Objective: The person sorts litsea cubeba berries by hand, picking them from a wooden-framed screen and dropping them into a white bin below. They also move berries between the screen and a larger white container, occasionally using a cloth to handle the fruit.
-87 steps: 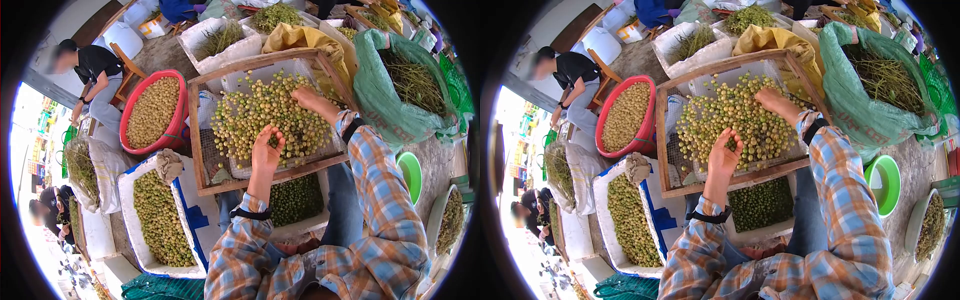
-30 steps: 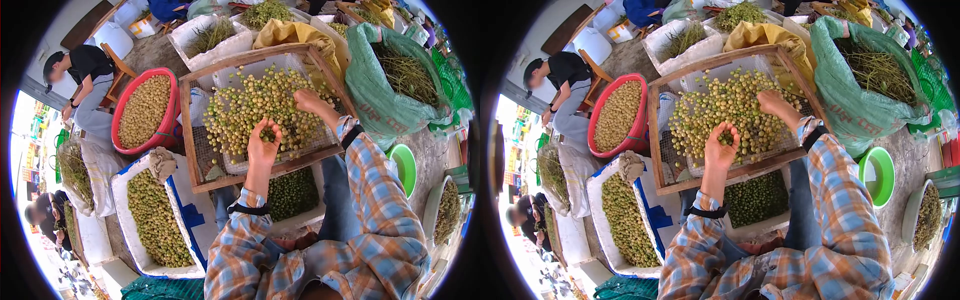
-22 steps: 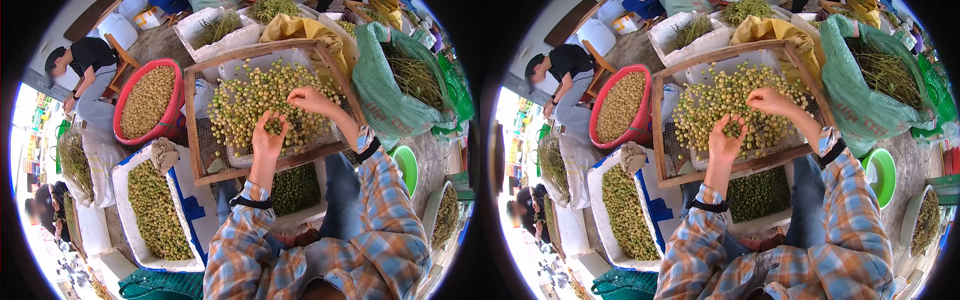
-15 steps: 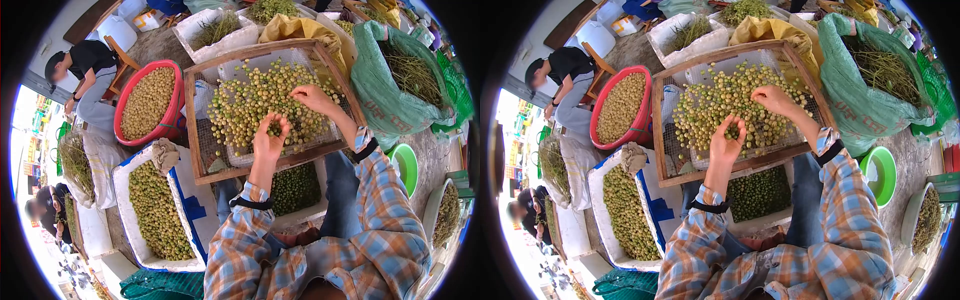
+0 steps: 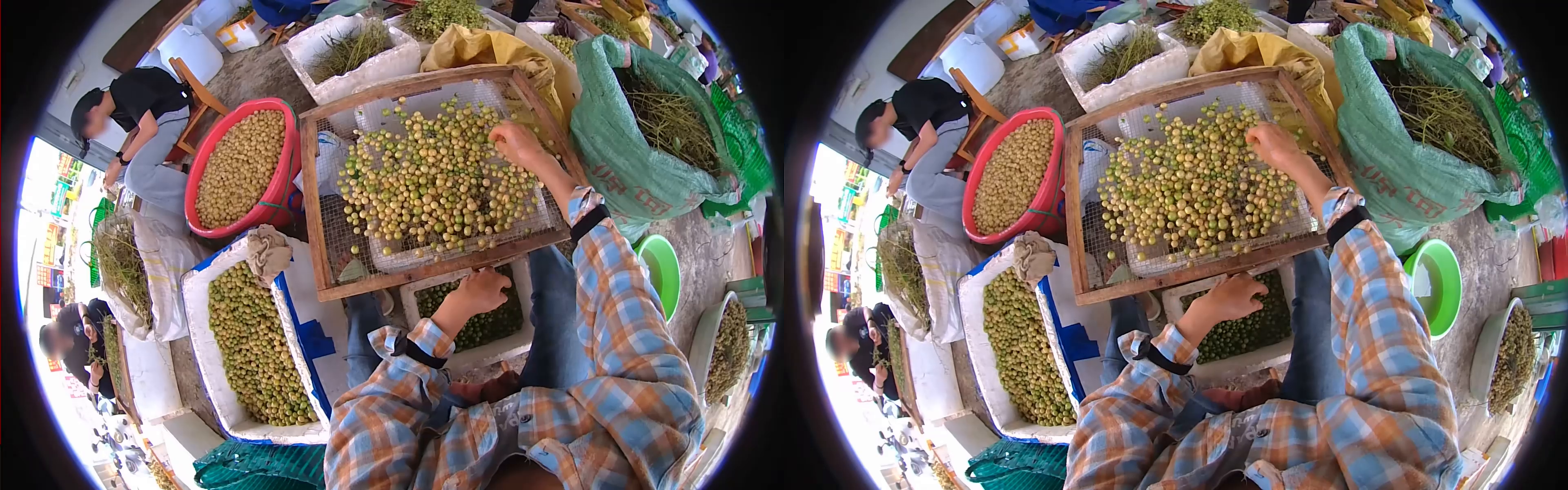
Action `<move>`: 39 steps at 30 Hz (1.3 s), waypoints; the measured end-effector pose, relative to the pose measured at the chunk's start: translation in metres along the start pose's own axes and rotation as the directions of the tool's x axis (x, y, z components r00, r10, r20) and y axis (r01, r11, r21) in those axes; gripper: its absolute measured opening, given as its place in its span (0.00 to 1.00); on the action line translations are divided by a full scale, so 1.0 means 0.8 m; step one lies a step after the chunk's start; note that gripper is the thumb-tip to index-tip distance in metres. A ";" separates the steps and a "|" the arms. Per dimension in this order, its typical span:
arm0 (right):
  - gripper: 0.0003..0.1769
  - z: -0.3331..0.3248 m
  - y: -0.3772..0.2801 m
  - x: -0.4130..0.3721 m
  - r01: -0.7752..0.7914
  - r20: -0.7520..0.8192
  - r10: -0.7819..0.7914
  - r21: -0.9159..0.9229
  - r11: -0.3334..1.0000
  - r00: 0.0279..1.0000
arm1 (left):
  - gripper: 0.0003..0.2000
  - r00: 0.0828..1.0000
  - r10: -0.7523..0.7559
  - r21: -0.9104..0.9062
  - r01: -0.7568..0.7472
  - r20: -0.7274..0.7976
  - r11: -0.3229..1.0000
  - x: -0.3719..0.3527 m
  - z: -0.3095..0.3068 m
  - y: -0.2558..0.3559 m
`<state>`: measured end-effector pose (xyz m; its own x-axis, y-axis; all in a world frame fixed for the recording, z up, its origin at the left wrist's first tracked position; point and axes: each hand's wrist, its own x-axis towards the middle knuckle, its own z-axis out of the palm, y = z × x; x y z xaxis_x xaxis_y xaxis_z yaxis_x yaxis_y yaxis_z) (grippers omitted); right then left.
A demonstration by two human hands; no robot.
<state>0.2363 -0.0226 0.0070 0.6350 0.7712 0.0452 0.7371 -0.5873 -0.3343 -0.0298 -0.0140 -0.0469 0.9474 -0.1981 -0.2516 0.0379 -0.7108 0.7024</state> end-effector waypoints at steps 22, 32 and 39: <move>0.05 0.065 -0.020 0.036 0.277 0.156 -0.286 0.077 0.958 0.945 | 0.12 0.874 -0.079 -0.389 -0.131 -0.479 0.912 -0.004 -0.090 0.017; 0.05 0.009 -0.028 0.005 -0.178 0.386 -0.011 0.449 0.876 0.922 | 0.10 0.848 -0.148 -0.420 -0.095 -0.508 0.902 -0.005 -0.089 0.011; 0.06 -0.038 -0.055 -0.052 -0.383 0.483 -0.148 0.817 0.432 0.863 | 0.18 0.787 -0.514 -0.912 -0.409 -0.341 -0.022 -0.002 -0.109 -0.011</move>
<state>0.1845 -0.0360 0.0483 0.3277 0.8709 -0.3662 -0.1139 -0.3483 -0.9304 -0.0038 0.0512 0.0056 0.8346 0.4393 -0.3322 -0.0984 0.7124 0.6949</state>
